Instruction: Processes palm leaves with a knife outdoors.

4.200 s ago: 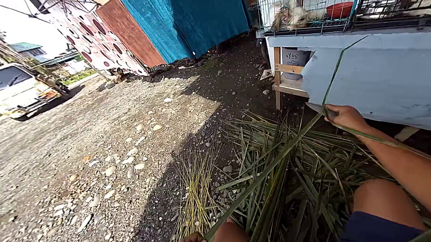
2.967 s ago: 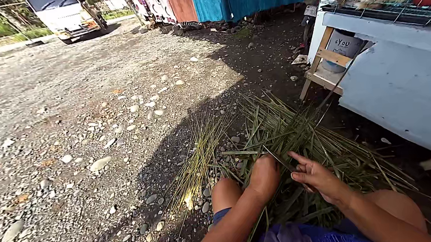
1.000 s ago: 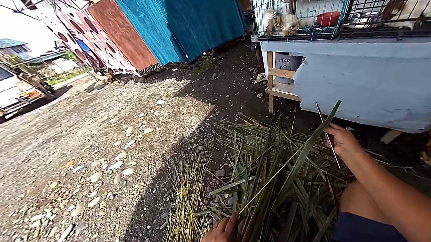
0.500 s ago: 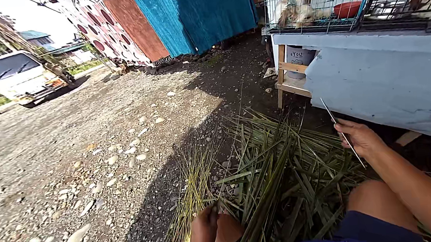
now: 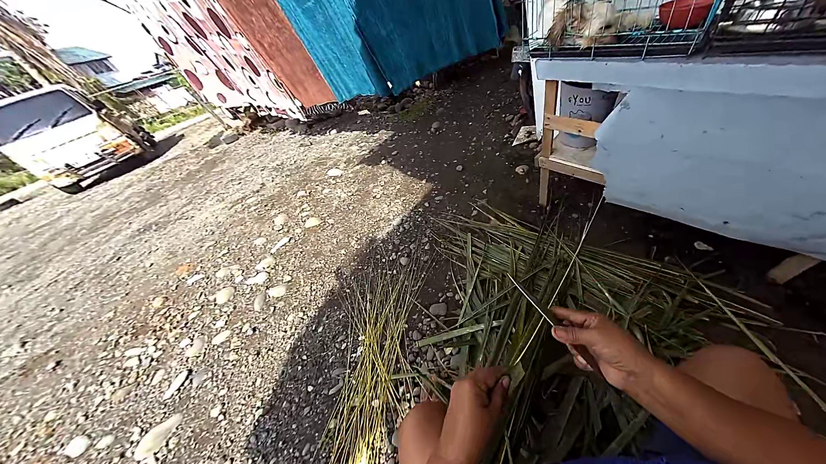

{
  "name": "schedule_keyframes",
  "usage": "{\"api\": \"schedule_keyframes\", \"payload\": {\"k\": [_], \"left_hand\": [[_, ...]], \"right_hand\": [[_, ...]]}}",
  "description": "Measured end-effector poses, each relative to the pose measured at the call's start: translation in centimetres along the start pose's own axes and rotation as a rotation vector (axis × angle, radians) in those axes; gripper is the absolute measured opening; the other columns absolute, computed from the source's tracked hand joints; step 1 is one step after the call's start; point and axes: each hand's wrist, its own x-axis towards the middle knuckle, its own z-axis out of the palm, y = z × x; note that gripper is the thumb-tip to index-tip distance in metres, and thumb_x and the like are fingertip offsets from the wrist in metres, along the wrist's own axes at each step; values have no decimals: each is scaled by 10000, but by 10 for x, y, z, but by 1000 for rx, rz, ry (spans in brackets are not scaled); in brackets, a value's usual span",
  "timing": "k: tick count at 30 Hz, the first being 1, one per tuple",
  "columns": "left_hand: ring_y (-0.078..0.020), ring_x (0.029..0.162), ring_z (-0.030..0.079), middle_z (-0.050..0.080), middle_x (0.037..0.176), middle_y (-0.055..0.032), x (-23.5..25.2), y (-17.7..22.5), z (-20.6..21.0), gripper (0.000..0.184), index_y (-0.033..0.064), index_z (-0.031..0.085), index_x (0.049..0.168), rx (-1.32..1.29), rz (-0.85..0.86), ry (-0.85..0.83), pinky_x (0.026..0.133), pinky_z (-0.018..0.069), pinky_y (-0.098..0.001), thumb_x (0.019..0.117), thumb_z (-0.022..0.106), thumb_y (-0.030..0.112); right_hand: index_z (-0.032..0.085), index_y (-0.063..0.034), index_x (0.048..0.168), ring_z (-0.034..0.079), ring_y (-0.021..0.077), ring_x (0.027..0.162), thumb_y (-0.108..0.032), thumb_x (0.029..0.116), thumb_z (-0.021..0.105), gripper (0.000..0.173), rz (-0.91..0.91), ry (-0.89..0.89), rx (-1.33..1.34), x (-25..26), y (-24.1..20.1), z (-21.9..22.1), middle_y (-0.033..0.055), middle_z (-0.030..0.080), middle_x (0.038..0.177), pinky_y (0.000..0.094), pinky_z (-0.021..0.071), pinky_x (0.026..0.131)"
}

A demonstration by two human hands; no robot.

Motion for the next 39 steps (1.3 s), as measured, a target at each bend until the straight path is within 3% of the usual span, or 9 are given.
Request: {"api": "schedule_keyframes", "payload": {"k": [3,9,17,20,25,29,32,36,39], "left_hand": [[-235,971,736,762,1024,-152,-14,2,-6,247,2,763,1130,153,44,20,952,561,-397,1013,580,120],[-234,921,751,781,970,-73,-42,-74,-18,222,85,797,1055,287,78,114,884,576,-504,980,601,159],[-394,970,741,760,1051,-193,-86,-122,-78,214,30,776,1118,455,-188,171,873,551,-636,1006,608,100],[-476,1077,689,732,1114,-250,-101,-138,-99,239,-6,755,1139,516,-381,204,959,490,-685,1029,570,98],[-370,933,712,712,1037,-250,-91,-167,-106,307,-85,646,1175,60,-698,622,871,553,-580,1077,478,153],[-168,851,601,641,1038,-131,-35,-114,-82,219,-34,610,1212,-452,-568,783,768,515,-370,1061,535,107],[-81,666,577,630,849,-51,12,-63,-54,152,-38,626,1138,-567,-401,699,638,510,-259,1023,570,46],[-131,678,682,676,828,-83,47,10,-11,125,-49,590,1128,-833,-314,468,668,602,-283,1008,564,-27],[-138,677,692,693,819,-86,52,45,22,135,-56,609,1113,-971,-287,304,671,610,-291,984,574,-70]], "right_hand": [[591,-46,1382,450,49,478,-25,986,618,397,19,90,84,3,-8,-9,36,615,793,197,381,417],[582,-61,1377,467,56,452,-67,1021,576,356,-117,240,201,19,-33,-48,12,561,708,194,411,397],[597,-65,1376,455,55,451,-80,1010,606,367,-212,406,181,25,-63,-83,15,585,739,190,380,382],[574,-69,1398,453,49,459,-85,1013,597,386,-254,442,190,25,-66,-97,5,586,757,188,372,384],[562,-91,1405,453,53,435,-126,1034,571,373,-292,479,258,22,-61,-105,-25,524,666,193,385,371],[603,-62,1339,469,29,443,-76,1043,490,318,-230,189,132,2,-40,-71,-36,538,656,171,422,394],[618,-53,1332,479,25,468,-103,913,589,423,-128,-145,29,-13,-14,-40,-49,554,672,179,436,437],[565,-94,1424,513,24,502,-154,841,742,612,14,-465,44,-25,12,-17,-63,573,700,184,465,473],[494,-153,1466,534,43,503,-199,842,779,688,82,-511,220,-26,22,-18,-46,573,687,197,476,475]]}}
